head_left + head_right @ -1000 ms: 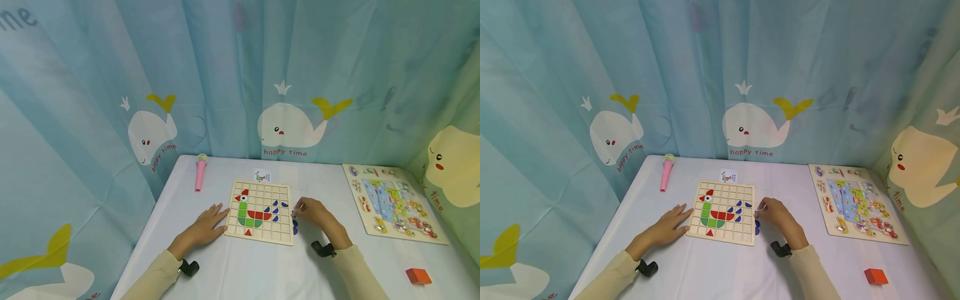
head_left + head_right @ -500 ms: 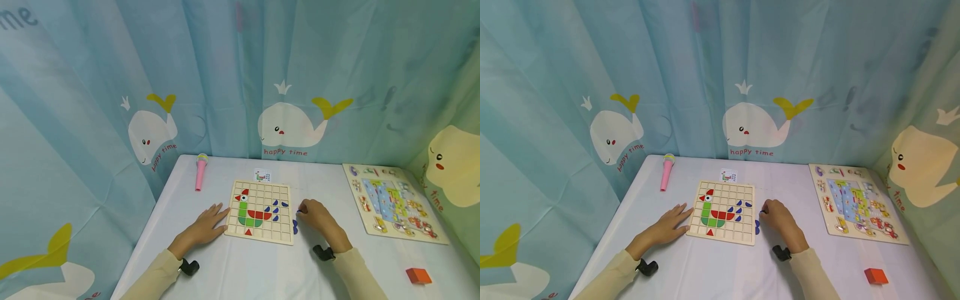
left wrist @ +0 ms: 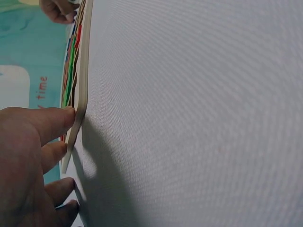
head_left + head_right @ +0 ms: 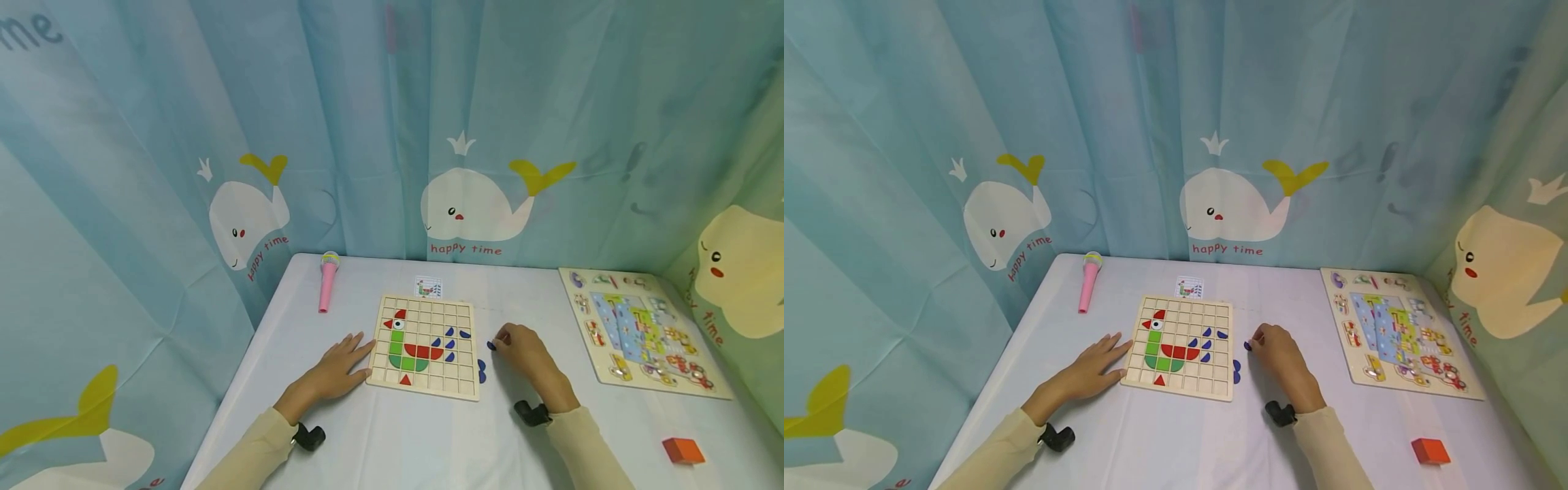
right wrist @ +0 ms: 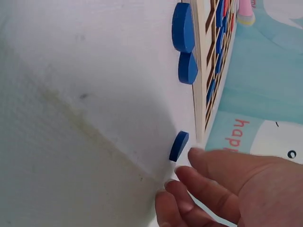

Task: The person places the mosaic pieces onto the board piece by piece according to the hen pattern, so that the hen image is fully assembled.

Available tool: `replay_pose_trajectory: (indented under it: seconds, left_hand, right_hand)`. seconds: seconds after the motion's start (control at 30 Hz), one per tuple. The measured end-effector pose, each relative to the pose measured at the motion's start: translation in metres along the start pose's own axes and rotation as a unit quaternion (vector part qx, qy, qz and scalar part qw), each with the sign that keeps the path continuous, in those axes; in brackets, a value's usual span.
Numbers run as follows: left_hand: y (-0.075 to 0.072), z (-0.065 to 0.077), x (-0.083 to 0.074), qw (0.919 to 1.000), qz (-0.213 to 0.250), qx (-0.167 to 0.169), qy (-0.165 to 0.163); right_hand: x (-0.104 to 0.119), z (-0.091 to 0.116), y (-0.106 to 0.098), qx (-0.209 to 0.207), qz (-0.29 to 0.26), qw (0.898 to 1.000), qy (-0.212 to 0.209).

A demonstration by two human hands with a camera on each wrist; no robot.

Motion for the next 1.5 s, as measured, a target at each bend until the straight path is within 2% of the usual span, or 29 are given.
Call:
replay_pose_trajectory:
  seconds: [0.23, 0.6, 0.77, 0.97, 1.17, 1.5]
  left_hand:
    - [0.002, -0.002, 0.003, 1.0, -0.004, -0.004, -0.001]
    - [0.0, 0.001, -0.002, 0.9999, 0.0, -0.009, 0.008]
    - [0.0, 0.002, -0.003, 0.9999, -0.001, -0.01, 0.007]
    - [-0.001, 0.002, -0.003, 0.9999, 0.0, -0.009, 0.006]
    - [0.0, 0.001, -0.002, 1.0, -0.002, -0.009, 0.0]
    - [0.0, 0.0, 0.0, 1.0, -0.002, -0.005, -0.001]
  right_hand:
    - [0.006, 0.002, 0.003, 0.003, 0.022, 1.0, -0.009]
    - [0.007, 0.003, 0.01, -0.009, 0.038, 0.999, -0.014]
    - [0.013, 0.005, 0.014, -0.024, 0.007, 1.0, -0.011]
    - [0.031, 0.005, 0.023, -0.021, -0.02, 0.999, -0.014]
    - [0.044, 0.004, 0.033, -0.024, -0.01, 0.999, -0.026]
    - [0.048, 0.001, 0.04, -0.03, 0.007, 0.999, -0.044]
Point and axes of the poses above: each hand's wrist, its own z-axis away from the middle knuckle, its own y-axis out of the palm, x = y × z, the point moved 1 cm from there along -z, towards the middle knuckle, and after that the axes turned 11 degrees about x, right-handed, at the moved point
